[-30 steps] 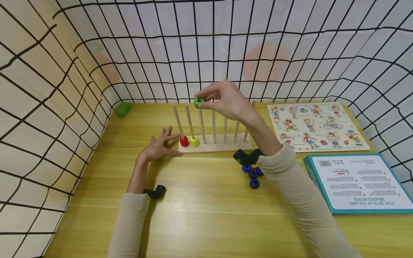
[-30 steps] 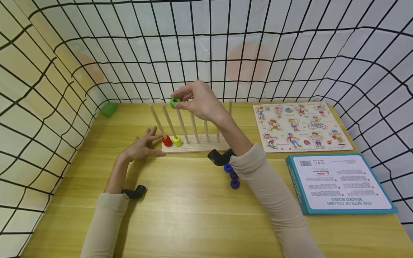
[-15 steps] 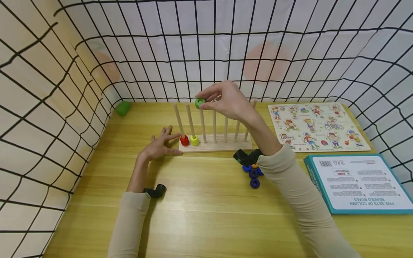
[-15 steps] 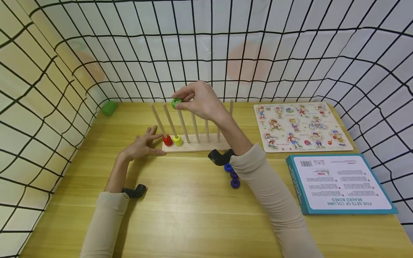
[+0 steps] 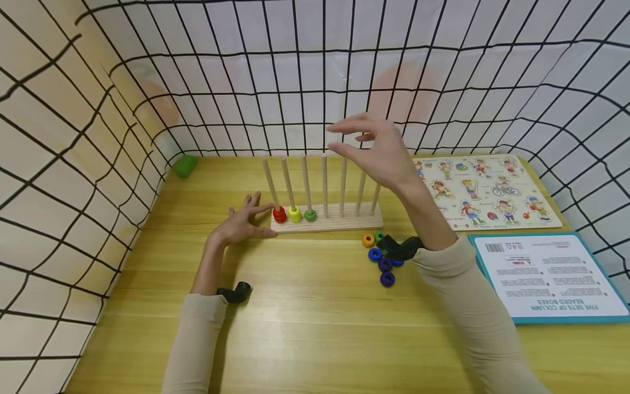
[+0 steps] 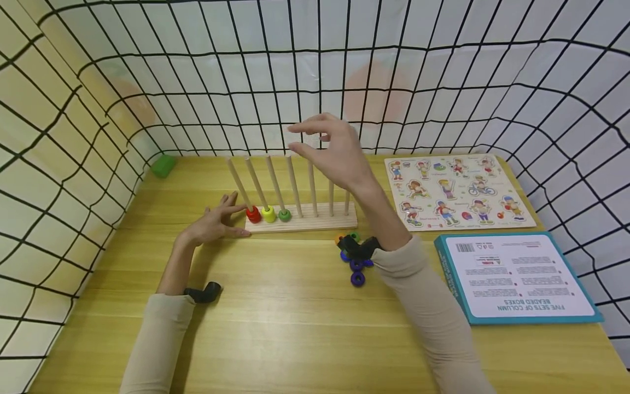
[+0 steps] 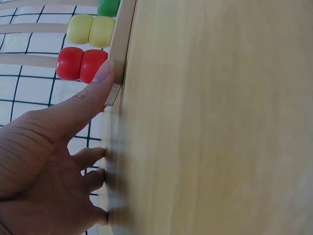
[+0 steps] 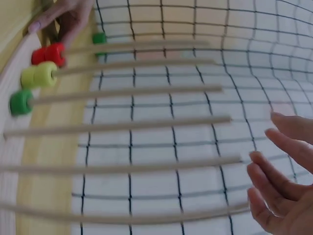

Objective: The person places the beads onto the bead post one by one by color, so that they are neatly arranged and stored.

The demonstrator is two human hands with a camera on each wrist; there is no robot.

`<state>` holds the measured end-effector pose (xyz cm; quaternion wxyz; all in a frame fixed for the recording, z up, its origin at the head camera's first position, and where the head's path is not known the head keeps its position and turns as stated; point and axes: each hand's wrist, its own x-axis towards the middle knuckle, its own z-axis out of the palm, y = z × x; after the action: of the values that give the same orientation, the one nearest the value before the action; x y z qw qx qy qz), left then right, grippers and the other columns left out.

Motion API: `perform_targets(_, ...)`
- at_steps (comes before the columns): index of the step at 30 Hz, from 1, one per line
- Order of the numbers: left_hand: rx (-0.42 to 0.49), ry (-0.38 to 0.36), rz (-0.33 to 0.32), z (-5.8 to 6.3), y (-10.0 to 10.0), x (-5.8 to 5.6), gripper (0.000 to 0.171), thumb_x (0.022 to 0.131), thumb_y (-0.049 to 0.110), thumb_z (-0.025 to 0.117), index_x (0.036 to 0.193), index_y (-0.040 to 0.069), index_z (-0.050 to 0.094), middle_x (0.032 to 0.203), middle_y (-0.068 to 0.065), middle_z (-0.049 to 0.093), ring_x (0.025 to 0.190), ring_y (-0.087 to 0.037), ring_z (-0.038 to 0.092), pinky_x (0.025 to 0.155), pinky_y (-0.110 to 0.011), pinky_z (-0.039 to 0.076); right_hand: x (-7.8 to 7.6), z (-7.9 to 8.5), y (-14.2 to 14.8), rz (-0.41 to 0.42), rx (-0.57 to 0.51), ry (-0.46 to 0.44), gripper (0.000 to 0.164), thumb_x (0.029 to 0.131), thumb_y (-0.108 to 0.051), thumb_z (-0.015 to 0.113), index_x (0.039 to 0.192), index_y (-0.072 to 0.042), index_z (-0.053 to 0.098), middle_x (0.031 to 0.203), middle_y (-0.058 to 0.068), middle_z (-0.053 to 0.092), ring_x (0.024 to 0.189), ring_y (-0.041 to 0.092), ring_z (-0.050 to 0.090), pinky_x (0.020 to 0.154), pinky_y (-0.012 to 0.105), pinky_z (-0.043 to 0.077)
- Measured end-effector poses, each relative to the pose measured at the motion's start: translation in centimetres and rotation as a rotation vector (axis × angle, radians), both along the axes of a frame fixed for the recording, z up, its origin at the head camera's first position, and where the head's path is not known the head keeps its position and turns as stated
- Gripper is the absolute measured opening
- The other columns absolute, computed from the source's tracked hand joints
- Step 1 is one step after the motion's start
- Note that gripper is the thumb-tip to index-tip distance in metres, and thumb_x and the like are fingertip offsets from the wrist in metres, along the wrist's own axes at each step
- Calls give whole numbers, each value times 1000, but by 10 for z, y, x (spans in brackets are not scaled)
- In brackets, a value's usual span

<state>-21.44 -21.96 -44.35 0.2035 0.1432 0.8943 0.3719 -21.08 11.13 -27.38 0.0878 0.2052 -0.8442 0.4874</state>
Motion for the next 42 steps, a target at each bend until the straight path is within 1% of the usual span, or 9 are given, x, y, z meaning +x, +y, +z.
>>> perform_targets(6,3,-3,0,0,0,0,80,92,28,80,160,11,40,174,-18,-9,159,-39,-21,116,-75,-23,22,1,44,-179,-92,86,31,94,-16,77,125,-15,76,120,-2,68,116,7,59,101,27,45)
perform_targets(13,6,-1,-1,0,0,1,79,92,28,79,159,11,41,174,-19,-9,159,-40,-21,116,-75,-24,44,-22,94,-270,-95,-1,30,95,-20,76,125,-16,76,117,-13,68,112,7,60,96,25,46)
perform_targets(18,12,-6,4,-1,-1,1,79,92,27,80,159,11,41,174,-19,-9,159,-40,-22,116,-75,-24,56,-57,117,-219,6,-76,30,98,-19,73,125,-9,75,109,-24,70,102,-3,63,87,15,48)
perform_targets(20,12,-6,4,-1,-1,0,79,92,27,80,159,11,41,174,-19,-9,159,-39,-22,116,-76,-23,59,-71,122,-169,58,-125,31,99,-18,72,127,-7,73,111,-21,71,96,-6,64,82,14,51)
perform_targets(22,12,-5,3,-1,-1,0,79,92,26,80,159,11,41,174,-19,-9,159,-40,-22,116,-76,-23,59,-85,125,-119,103,-197,32,99,-19,71,129,-7,72,118,-8,75,96,-6,64,79,14,54)
perform_targets(25,12,-3,2,-1,-1,0,78,92,26,80,159,11,42,174,-19,-8,160,-40,-21,116,-76,-23,59,-104,125,-33,152,-311,35,100,-18,70,132,-3,69,128,17,72,101,5,68,77,16,58)
perform_targets(28,12,-3,4,-1,-1,0,78,92,26,80,159,11,42,174,-19,-8,160,-40,-21,116,-76,-23,57,-121,121,31,157,-405,37,100,-14,69,134,1,67,132,25,68,110,24,69,83,19,58)
perform_targets(31,11,-3,5,-1,-1,0,78,92,26,80,159,10,42,174,-20,-8,160,-40,-21,116,-76,-23,55,-133,116,51,156,-471,36,100,-12,69,133,2,67,129,25,70,112,34,69,84,25,60)
perform_targets(42,7,-3,11,-2,0,-1,78,92,26,80,159,11,42,174,-19,-7,160,-39,-20,116,-76,-22,54,-153,106,24,139,-591,36,97,-11,72,131,1,68,123,26,72,102,31,73,80,28,62)
